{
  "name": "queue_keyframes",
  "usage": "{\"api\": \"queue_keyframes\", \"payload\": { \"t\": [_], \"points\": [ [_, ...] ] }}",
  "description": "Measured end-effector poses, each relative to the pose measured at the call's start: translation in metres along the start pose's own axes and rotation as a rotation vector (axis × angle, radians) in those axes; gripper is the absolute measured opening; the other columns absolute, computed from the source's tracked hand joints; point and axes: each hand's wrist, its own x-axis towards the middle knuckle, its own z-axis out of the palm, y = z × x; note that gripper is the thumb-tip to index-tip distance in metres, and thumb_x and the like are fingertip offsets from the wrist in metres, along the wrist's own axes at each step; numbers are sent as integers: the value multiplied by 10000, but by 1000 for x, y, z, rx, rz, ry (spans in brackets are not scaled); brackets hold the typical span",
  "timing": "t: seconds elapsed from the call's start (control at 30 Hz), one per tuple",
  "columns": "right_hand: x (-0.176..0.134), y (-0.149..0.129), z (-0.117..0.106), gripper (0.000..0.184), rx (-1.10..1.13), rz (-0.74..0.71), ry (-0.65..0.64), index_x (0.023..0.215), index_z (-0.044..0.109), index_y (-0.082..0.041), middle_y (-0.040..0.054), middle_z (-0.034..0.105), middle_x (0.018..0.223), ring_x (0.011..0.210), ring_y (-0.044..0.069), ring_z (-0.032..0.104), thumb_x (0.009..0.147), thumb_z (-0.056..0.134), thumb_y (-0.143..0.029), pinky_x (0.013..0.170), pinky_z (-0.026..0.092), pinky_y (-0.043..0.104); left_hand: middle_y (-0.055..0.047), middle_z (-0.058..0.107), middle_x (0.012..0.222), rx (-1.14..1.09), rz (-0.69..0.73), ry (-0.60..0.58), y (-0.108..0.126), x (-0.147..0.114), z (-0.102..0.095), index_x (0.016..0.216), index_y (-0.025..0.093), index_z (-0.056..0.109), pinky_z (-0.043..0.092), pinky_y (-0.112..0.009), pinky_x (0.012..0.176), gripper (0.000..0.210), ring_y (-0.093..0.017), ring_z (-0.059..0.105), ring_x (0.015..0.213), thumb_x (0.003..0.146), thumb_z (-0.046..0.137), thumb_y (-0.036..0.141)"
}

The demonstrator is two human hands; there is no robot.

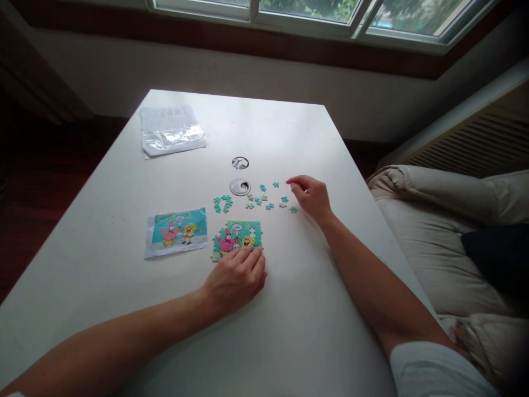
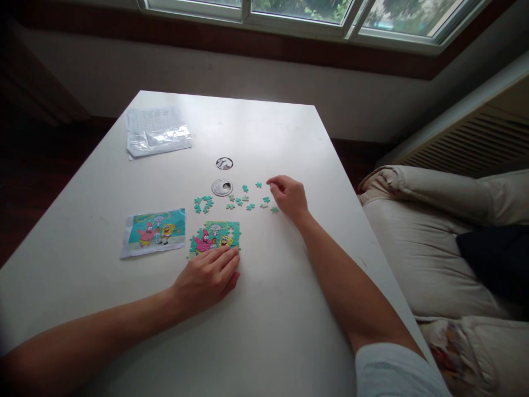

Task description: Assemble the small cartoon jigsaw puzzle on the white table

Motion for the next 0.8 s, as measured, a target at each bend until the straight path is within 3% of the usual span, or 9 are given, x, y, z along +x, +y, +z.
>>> {"api": "queue_keyframes", "payload": {
  "t": [0.13, 0.5, 0.8],
  "points": [
    [9, 12, -14, 246, -39, 121, -21, 948, 778, -192, 26, 696, 746, 637, 160, 557, 867, 572, -298, 646, 435, 300, -132, 709, 1249, 3, -1, 6, 0, 0, 1, 1160, 96, 666, 562, -386, 899, 295, -267, 677, 1105, 977, 496, 253],
    [-7, -7, 18, 186, -54, -129, -199, 955, 758, -222, 48, 709, 906, 787, 180, 605, 897, 581, -233, 752, 483, 313, -146, 705, 1258, -3, 0, 23, -2, 1, 2, 1159, 90, 664, 572, -380, 923, 295, -267, 685, 1118, 976, 494, 246],
    [-7, -3, 15, 189, -61, -101, -171, 957, 754, -220, 40, 713, 889, 750, 172, 600, 904, 573, -234, 741, 478, 310, -153, 700, 1269, -15, -3, 30, -2, 0, 4, 1146, 85, 674, 575, -393, 942, 299, -275, 684, 1129, 971, 490, 242]
  ]
}}
